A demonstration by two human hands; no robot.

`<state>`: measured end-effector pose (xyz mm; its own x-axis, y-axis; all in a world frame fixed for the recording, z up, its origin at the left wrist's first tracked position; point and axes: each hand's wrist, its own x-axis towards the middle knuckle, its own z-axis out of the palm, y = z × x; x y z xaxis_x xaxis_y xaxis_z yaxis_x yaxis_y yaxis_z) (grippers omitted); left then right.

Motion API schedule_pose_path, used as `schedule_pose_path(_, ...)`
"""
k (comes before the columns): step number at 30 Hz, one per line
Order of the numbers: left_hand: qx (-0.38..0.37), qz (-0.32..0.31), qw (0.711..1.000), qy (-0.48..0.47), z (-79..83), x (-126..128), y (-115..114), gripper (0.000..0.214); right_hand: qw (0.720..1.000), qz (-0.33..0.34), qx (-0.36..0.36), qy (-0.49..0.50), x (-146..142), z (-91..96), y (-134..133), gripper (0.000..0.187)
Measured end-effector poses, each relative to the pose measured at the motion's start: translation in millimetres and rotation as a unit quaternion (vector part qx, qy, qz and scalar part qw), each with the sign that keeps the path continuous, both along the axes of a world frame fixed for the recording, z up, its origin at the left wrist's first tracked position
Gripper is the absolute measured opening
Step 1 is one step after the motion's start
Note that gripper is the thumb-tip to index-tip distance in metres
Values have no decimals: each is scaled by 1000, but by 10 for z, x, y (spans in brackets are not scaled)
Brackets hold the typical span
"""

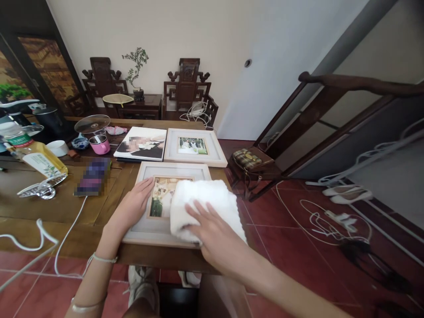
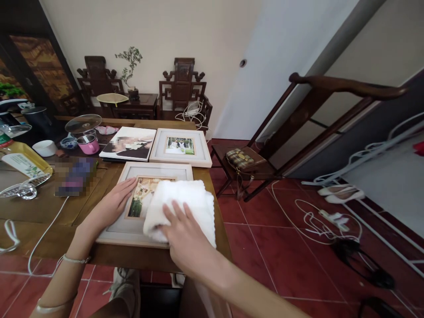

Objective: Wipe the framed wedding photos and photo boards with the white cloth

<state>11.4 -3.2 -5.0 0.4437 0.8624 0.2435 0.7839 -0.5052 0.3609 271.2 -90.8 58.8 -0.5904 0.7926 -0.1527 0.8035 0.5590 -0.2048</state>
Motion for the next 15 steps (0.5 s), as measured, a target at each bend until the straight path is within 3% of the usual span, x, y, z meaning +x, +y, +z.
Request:
schedule_pose_path(4, 4, -1, 1000, -3, -16, -10, 14, 48, 994, -42, 96, -2, -10, -154, 506, 61)
schedule_pose_path(9, 15, -14, 1000, -5, -46, -37, 27, 47, 989, -52, 137, -24, -48, -138, 994, 60)
schedule_pose_path(12, 15, -11, 1000, -8, -53, -40, 24, 48, 990, -42, 134, -31, -83, -158, 1005, 57)
schedule_pose_path(15, 16, -10, 1000, -18, -55, -30, 22, 48, 993, -18, 112, -40, -86, -150, 758, 56)
